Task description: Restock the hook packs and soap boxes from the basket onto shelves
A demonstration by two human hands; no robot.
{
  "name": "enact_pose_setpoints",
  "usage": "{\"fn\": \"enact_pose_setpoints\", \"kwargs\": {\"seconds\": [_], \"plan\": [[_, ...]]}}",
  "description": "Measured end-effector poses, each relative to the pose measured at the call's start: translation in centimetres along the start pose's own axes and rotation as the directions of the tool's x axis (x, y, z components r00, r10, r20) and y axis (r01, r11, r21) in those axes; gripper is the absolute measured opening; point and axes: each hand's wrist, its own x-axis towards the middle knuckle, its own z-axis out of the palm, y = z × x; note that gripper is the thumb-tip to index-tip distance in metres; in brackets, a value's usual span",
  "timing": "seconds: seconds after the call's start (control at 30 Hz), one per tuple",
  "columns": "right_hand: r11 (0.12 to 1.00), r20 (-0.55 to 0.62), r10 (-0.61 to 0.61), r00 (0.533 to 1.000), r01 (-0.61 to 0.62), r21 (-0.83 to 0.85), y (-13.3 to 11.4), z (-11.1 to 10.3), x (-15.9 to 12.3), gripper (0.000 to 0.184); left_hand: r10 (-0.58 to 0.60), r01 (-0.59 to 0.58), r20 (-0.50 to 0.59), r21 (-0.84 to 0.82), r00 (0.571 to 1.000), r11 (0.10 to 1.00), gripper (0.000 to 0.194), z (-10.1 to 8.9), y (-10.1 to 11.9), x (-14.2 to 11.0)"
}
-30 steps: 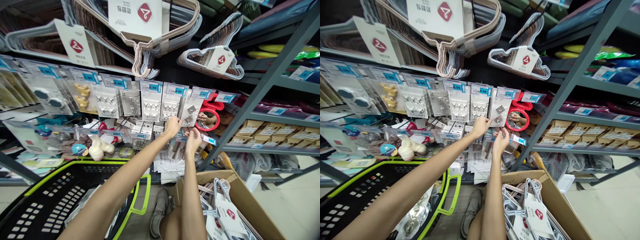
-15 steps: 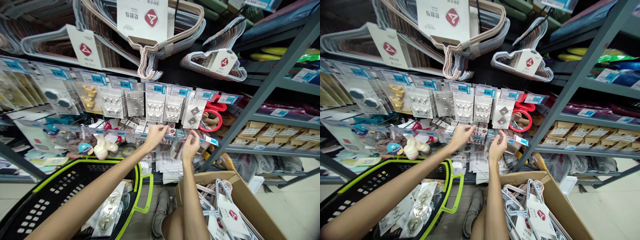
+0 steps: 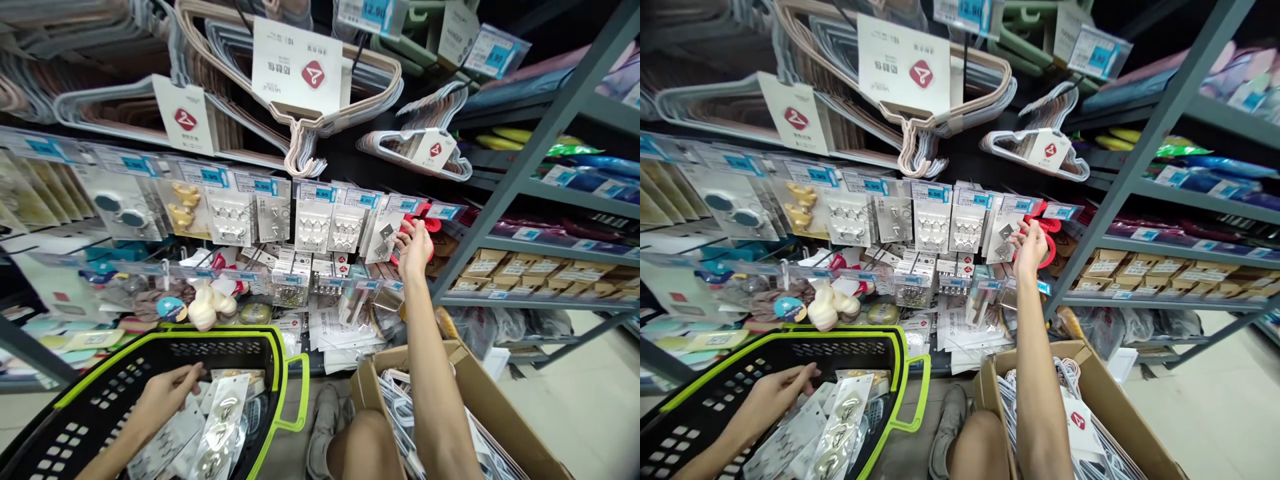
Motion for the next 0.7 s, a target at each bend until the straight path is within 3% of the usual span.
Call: {"fn": "enact_pose_setpoints", "kwargs": {"seconds": [0.07,0.13,0.2,0.3,0.4,0.47,0.57,0.7], "plan": [[1.000,0.002,-0.002,1.000,0.002,-0.029,-0.9,0.4,0.9,0.042,0.027,-0.025,0.026,-0.071,0.999,0.997,0.072,0.9,2.5,0.1],[0.998,-0.012,-0.005,1.000,0.004,-0.065,-1.2,0.5,1.2,0.042,0.140,-0.125,0.117,-0.123,0.983,0.984,0.068,2.1,7.6,0.7],[0.995,-0.020,0.004,1.000,-0.006,-0.099,-1.2,0.4,1.2,0.042,0.286,-0.261,0.129,-0.179,0.950,0.948,0.061,3.2,14.8,1.7],[0.992,0.026,0.033,0.999,-0.030,-0.124,-1.2,0.1,1.4,0.042,0.471,-0.421,0.070,-0.347,0.879,0.838,0.048,4.7,27.6,4.1],[0.988,0.071,0.028,0.997,-0.017,-0.155,-1.4,-0.2,1.9,0.041,0.535,-0.434,0.043,-0.531,0.844,0.728,0.037,6.4,39.3,7.0],[0.984,0.092,0.018,0.996,-0.001,-0.180,-1.5,-0.5,2.4,0.040,0.512,-0.386,0.036,-0.613,0.858,0.689,0.038,7.7,44.9,8.7],[0.982,0.129,0.032,0.991,-0.007,-0.189,-1.7,-1.0,3.1,0.035,0.487,-0.359,-0.005,-0.684,0.873,0.636,0.041,9.7,49.6,10.3],[0.984,0.166,0.063,0.984,-0.033,-0.177,-1.6,-1.7,3.6,0.025,0.407,-0.324,-0.072,-0.738,0.911,0.592,0.030,11.2,51.4,10.9]]}}
